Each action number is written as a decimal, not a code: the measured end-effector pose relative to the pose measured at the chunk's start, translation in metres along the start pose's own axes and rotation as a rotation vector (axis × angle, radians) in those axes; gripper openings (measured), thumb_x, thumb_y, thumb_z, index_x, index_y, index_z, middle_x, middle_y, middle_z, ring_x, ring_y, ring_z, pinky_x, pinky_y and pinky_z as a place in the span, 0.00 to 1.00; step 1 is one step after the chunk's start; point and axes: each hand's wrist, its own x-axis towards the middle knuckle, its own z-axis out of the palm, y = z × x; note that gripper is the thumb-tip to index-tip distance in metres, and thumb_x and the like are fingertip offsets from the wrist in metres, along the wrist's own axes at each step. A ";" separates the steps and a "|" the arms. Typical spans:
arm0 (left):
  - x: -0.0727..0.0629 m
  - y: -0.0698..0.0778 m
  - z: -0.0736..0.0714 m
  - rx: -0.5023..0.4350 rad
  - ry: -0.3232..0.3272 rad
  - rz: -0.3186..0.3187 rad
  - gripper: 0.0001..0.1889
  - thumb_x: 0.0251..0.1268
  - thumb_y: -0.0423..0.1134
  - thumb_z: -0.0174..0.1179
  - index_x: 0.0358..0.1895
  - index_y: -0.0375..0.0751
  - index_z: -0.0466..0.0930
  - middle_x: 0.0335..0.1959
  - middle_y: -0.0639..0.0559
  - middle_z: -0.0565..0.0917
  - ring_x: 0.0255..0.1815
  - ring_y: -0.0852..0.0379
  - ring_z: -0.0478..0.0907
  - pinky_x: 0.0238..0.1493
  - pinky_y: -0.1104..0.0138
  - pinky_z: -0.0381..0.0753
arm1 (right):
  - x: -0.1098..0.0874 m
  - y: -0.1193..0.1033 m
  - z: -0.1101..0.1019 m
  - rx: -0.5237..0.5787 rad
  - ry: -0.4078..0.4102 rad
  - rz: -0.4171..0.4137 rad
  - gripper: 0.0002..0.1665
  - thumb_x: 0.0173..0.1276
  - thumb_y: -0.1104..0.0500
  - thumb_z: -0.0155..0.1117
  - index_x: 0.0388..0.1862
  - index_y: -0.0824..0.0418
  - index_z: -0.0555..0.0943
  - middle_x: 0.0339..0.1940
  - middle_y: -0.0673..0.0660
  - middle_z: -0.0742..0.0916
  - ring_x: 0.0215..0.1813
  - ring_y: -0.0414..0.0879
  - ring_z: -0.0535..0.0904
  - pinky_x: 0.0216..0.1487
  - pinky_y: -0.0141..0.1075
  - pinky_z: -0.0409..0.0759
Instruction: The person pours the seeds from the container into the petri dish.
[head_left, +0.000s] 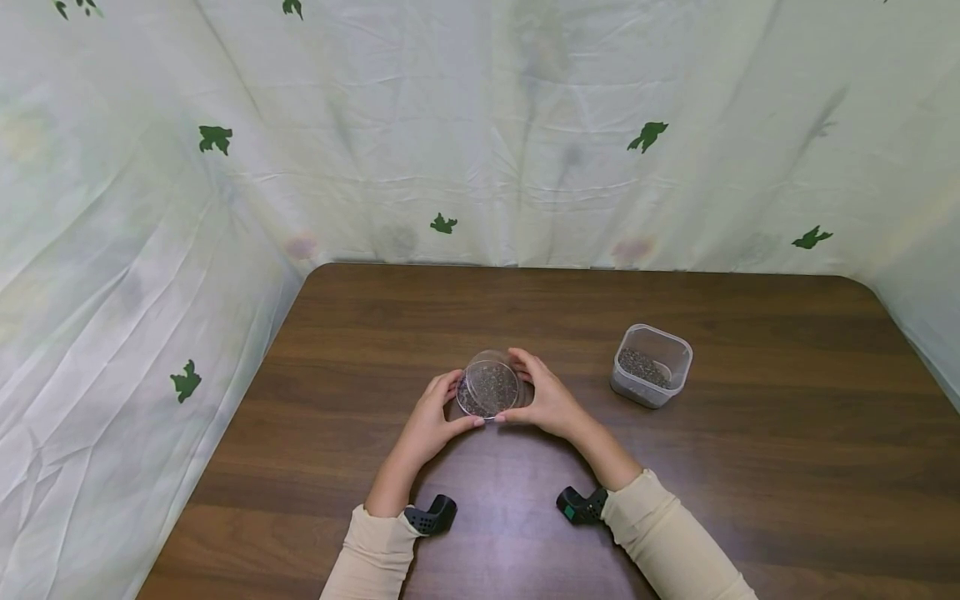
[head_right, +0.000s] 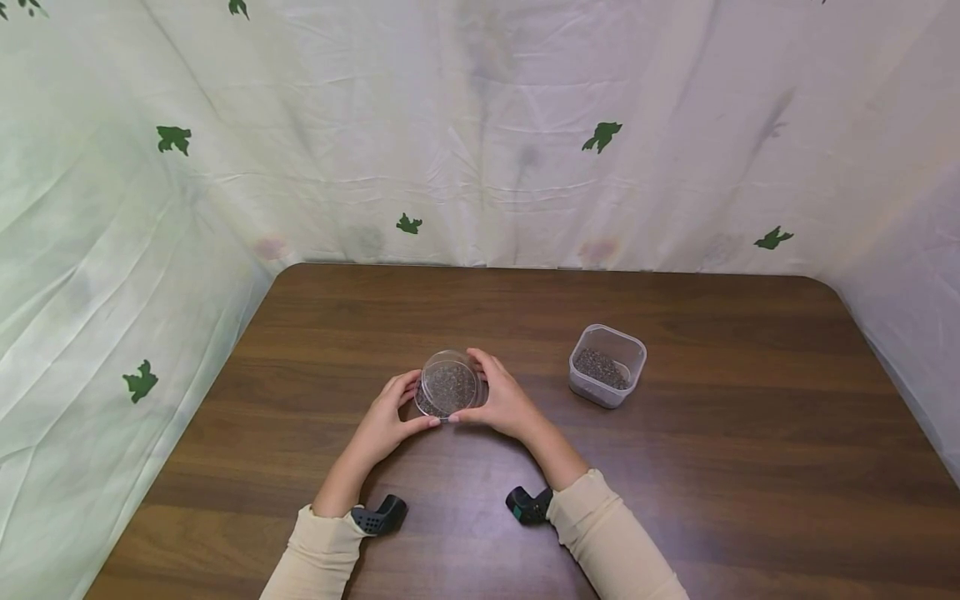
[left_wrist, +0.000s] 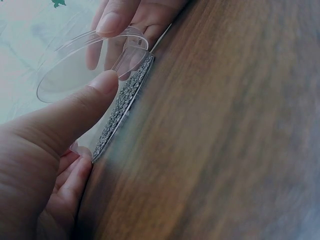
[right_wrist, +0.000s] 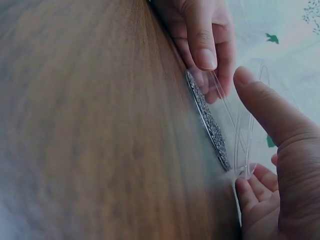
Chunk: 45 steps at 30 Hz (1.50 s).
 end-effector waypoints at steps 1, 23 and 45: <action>0.000 0.000 0.000 0.001 0.001 0.000 0.41 0.41 0.38 0.72 0.61 0.30 0.62 0.57 0.38 0.66 0.56 0.46 0.68 0.57 0.65 0.69 | -0.001 -0.005 -0.001 0.004 -0.002 -0.005 0.57 0.40 0.65 0.77 0.65 0.74 0.54 0.61 0.71 0.65 0.62 0.60 0.62 0.62 0.47 0.63; 0.001 -0.002 0.000 -0.025 0.012 0.014 0.42 0.39 0.36 0.73 0.61 0.30 0.61 0.55 0.37 0.67 0.55 0.47 0.69 0.57 0.66 0.69 | -0.003 -0.018 -0.001 0.029 -0.030 0.002 0.56 0.41 0.67 0.76 0.65 0.74 0.53 0.60 0.73 0.66 0.61 0.63 0.63 0.62 0.48 0.63; -0.001 0.000 -0.002 -0.048 -0.007 -0.011 0.45 0.38 0.39 0.73 0.62 0.30 0.59 0.56 0.37 0.66 0.56 0.47 0.68 0.57 0.66 0.68 | -0.003 -0.020 0.000 -0.037 -0.065 -0.024 0.55 0.44 0.66 0.74 0.65 0.75 0.51 0.64 0.72 0.64 0.62 0.62 0.62 0.62 0.49 0.62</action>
